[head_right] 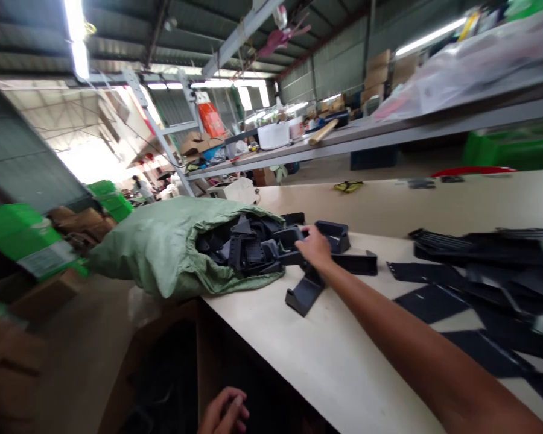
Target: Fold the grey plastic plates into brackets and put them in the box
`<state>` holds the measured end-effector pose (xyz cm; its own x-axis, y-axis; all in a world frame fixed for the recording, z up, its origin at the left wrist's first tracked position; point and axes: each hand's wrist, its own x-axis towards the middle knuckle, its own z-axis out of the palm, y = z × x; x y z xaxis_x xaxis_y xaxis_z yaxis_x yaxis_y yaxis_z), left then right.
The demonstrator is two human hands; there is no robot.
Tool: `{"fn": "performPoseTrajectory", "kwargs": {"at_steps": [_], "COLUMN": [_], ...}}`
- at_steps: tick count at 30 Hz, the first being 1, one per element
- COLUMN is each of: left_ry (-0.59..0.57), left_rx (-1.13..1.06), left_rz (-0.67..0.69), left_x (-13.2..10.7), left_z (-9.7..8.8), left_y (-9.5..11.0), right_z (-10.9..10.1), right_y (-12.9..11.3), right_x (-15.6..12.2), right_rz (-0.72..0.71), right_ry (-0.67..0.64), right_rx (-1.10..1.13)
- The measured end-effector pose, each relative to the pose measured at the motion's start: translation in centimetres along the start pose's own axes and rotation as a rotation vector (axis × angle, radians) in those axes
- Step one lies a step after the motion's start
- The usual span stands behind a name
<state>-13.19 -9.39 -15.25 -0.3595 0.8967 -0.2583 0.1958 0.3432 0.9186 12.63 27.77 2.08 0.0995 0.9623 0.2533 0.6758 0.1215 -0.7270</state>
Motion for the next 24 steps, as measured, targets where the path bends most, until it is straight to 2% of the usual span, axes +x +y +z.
{"fn": "performPoseTrajectory", "kwargs": {"at_steps": [3, 6, 10, 14, 16, 18, 20, 22, 24], "left_ry": [-0.081, -0.124, -0.191, -0.274, -0.363, -0.446, -0.502, -0.504, -0.452], "left_rx": [0.045, 0.042, -0.11, -0.285, -0.35, -0.409, -0.535, -0.728, -0.896], "left_rz": [0.085, 0.156, 0.217, 0.262, 0.301, 0.311, 0.283, 0.216, 0.136], "left_x": [0.2, 0.5, 1.5, 2.6, 2.7, 2.5, 2.1, 1.8, 1.8], "left_z": [0.1, 0.4, 1.6, 3.5, 5.1, 7.3, 9.9, 12.4, 14.2], "left_y": [3.1, 7.5, 13.3, 17.8, 19.2, 19.9, 19.9, 19.6, 19.3], "right_z": [-2.5, -4.8, -7.0, -7.6, -7.4, -6.9, -6.4, -6.1, -5.9], "right_y": [0.5, 1.0, 1.3, 1.6, 2.1, 2.8, 3.7, 4.6, 5.5], "right_x": [0.3, -1.5, -7.5, -15.0, -18.1, -20.4, -22.0, -23.2, -24.2], "right_rz": [0.048, 0.041, -0.048, -0.302, -0.52, -0.75, -0.887, -0.901, -0.835], "right_ry": [0.095, 0.128, 0.117, 0.118, 0.06, -0.05, -0.169, -0.225, -0.214], "right_rx": [0.192, 0.394, 0.587, 0.433, 0.439, 0.479, 0.492, 0.474, 0.468]}}
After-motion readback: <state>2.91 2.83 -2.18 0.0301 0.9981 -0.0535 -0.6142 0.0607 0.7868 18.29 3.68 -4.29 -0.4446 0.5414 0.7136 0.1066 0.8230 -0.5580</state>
